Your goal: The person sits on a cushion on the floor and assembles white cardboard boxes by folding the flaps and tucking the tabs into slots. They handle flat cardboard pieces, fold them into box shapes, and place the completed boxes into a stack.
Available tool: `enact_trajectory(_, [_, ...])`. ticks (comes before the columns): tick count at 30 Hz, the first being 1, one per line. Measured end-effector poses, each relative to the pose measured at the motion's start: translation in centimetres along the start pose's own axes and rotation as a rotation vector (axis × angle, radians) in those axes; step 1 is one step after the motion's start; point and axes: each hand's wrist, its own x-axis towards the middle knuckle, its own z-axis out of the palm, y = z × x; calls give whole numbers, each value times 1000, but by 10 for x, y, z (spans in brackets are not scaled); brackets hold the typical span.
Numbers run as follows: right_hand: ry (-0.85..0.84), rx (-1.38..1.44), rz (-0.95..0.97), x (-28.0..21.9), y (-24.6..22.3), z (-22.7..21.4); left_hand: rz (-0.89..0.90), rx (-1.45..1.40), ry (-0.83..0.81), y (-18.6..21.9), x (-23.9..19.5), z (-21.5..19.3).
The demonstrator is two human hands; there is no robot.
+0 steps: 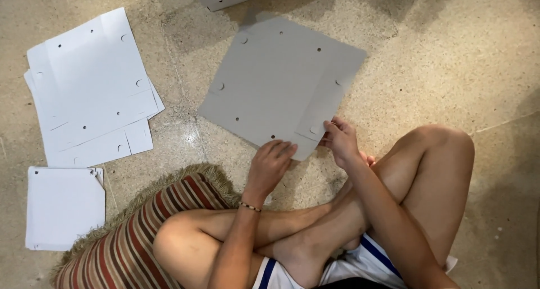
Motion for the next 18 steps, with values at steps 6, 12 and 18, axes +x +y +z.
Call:
enact_trajectory(6, [5,144,117,5,7,-4,-378,-334,187,-5,-3,-10])
enact_trajectory(12, [-146,-54,-21,-21,0,18,-586,-352,271,-6,-1,-7])
enact_trajectory(18, [-234,-329,-127,-33,5,28,-514,-189,276,5,12,-15])
